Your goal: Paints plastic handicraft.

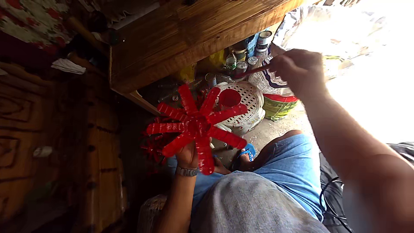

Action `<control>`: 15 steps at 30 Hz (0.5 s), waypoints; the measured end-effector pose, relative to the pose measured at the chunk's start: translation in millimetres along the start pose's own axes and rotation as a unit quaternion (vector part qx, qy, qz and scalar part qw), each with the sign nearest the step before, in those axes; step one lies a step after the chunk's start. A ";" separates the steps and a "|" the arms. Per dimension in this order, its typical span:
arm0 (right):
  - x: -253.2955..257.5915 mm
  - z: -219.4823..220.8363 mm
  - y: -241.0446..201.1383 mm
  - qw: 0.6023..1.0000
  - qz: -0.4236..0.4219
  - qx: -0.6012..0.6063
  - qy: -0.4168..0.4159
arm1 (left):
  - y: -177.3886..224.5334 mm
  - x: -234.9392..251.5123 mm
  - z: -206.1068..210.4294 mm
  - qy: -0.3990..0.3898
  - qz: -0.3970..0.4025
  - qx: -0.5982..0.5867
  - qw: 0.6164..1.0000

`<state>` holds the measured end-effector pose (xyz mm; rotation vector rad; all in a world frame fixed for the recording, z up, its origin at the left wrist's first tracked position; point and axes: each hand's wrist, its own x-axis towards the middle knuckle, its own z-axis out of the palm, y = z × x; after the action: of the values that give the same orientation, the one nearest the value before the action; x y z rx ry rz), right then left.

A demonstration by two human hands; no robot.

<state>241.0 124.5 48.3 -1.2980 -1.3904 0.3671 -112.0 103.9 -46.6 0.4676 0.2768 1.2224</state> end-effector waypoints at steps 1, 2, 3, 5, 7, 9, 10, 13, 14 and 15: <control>-0.4 6.7 15.1 0.998 0.049 -0.018 -0.022 | 3.7 0.3 -10.9 -0.017 0.002 0.005 1.000; -2.2 16.0 28.3 0.994 0.089 -0.037 -0.047 | 8.2 0.5 -17.7 -0.039 -0.015 -0.026 0.999; -4.7 26.8 40.9 0.988 0.120 -0.055 -0.074 | 13.0 0.1 -20.3 -0.048 -0.035 -0.056 0.997; -9.1 49.5 66.2 0.978 0.131 -0.105 -0.122 | 21.9 -2.5 -17.8 -0.035 -0.066 -0.094 0.993; -8.4 69.2 87.4 0.968 0.087 -0.162 -0.170 | 28.1 -3.9 -18.1 -0.037 -0.075 -0.102 0.991; -3.0 85.8 101.7 0.955 0.041 -0.207 -0.211 | 32.0 -7.4 -26.7 -0.038 -0.058 -0.087 0.994; 0.2 93.2 107.2 0.945 0.028 -0.232 -0.229 | 33.6 -8.5 -29.4 -0.017 -0.038 -0.063 0.997; 8.7 109.7 113.8 0.905 0.059 -0.299 -0.298 | 36.1 -6.5 -77.0 -0.018 0.043 0.058 0.997; 9.6 111.8 113.7 0.899 0.070 -0.304 -0.308 | 38.0 -3.9 -111.6 -0.083 0.087 0.156 0.980; 10.3 112.1 111.3 0.895 0.079 -0.306 -0.314 | 35.9 -5.0 -115.9 -0.039 0.134 0.244 0.960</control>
<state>202.2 220.4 -71.4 -1.9221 -2.0555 0.5127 -195.4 131.2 -130.6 1.0046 0.4615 1.3949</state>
